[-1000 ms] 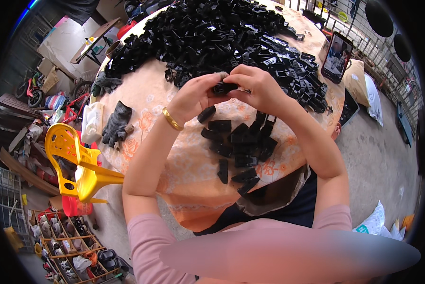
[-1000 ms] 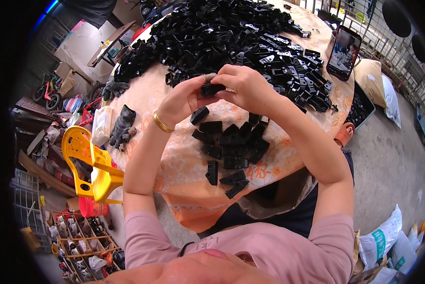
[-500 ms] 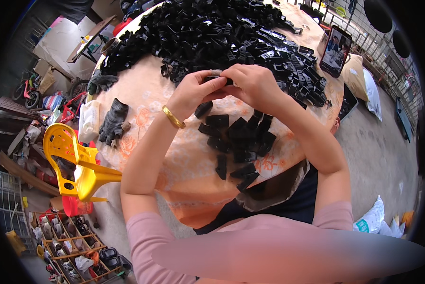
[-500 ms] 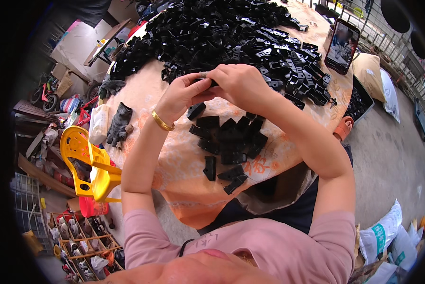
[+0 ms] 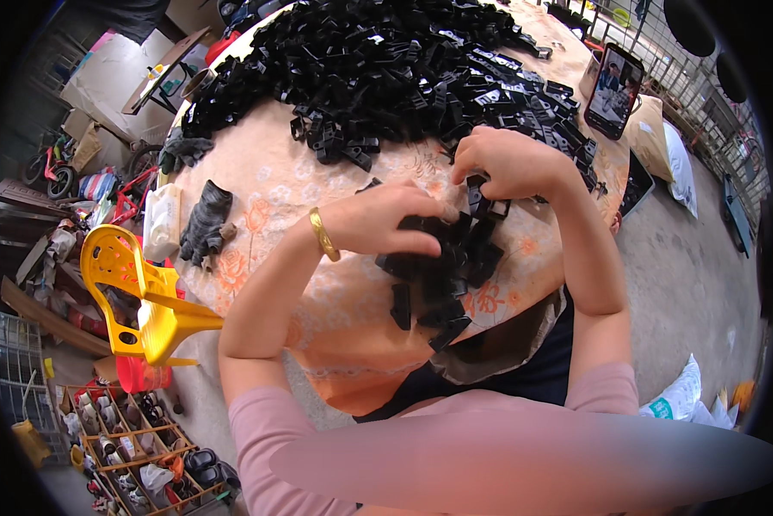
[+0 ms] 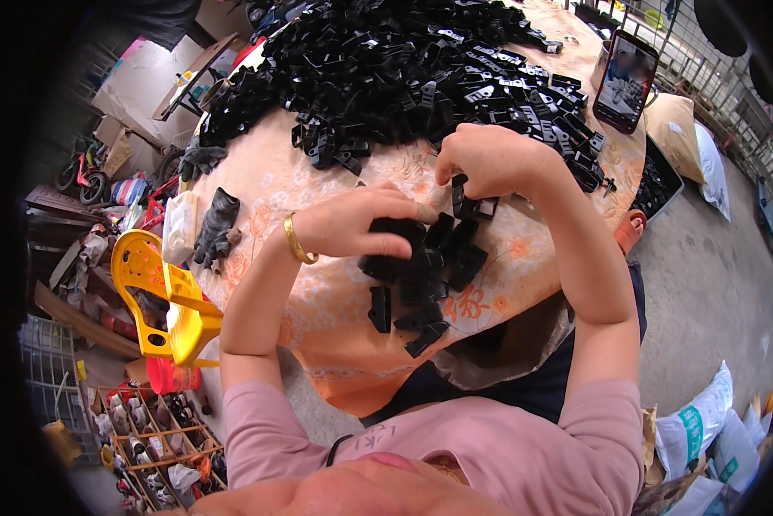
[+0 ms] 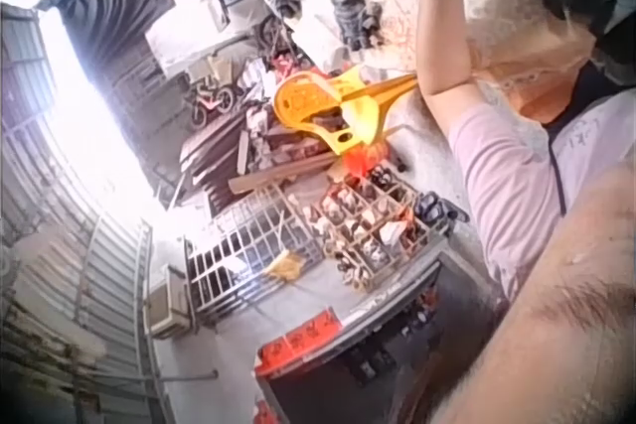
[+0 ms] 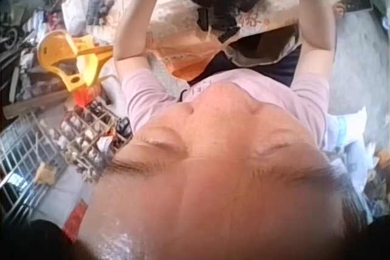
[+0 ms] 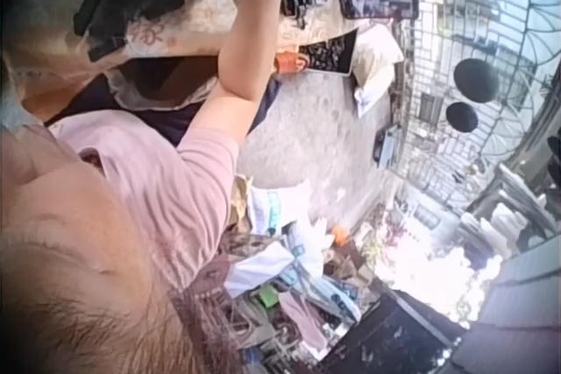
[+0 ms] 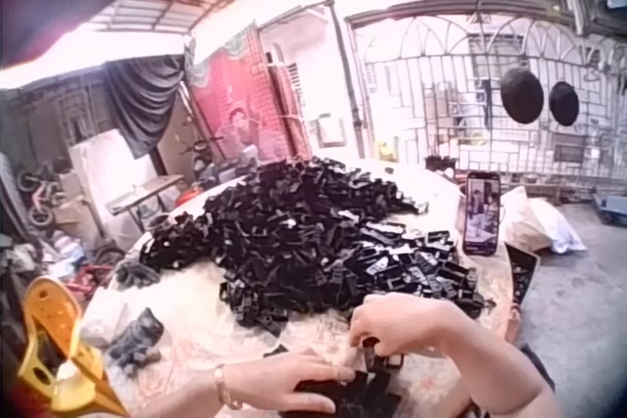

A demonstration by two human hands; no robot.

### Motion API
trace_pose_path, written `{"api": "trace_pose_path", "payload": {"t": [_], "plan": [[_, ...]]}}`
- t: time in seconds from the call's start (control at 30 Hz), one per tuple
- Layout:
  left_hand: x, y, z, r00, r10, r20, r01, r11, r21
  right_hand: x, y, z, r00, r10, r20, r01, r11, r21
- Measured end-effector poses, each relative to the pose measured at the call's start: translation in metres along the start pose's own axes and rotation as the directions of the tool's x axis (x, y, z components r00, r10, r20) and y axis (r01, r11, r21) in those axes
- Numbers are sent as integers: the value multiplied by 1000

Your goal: The person assembles small black plastic components by hand at a table.

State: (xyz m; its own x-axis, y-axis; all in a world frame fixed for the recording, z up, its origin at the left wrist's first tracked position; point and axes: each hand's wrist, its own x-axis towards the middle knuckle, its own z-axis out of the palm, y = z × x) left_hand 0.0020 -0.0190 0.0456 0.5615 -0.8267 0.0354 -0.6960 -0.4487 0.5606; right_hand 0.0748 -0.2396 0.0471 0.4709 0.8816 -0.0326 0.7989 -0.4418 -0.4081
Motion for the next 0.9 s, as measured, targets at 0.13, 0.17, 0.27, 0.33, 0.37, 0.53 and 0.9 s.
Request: {"api": "trace_pose_path", "payload": {"t": [0.13,0.17,0.27,0.33,0.37,0.53,0.9], "plan": [[-1,-6,-8,953,-275,-125,206,893,-400,3,4,6,993,94,-75,-102,989,-109],[-2,-16,-13,859,-443,-256,341,868,-360,4,5,5,982,124,-144,-140,984,-108],[-20,-36,-27,856,-167,-489,375,853,364,15,7,6,961,93,-262,-85,996,41],[-29,-48,-23,832,-297,-468,504,757,417,22,7,10,900,98,-425,19,965,262],[-26,-50,-22,835,-293,-467,500,759,418,23,5,10,899,102,-427,15,965,261],[-12,-53,-18,840,-144,-523,412,797,441,31,3,23,826,210,-522,47,898,437],[12,-24,-3,565,-470,-678,-64,794,-604,41,-13,37,754,190,-628,160,875,457]]}}
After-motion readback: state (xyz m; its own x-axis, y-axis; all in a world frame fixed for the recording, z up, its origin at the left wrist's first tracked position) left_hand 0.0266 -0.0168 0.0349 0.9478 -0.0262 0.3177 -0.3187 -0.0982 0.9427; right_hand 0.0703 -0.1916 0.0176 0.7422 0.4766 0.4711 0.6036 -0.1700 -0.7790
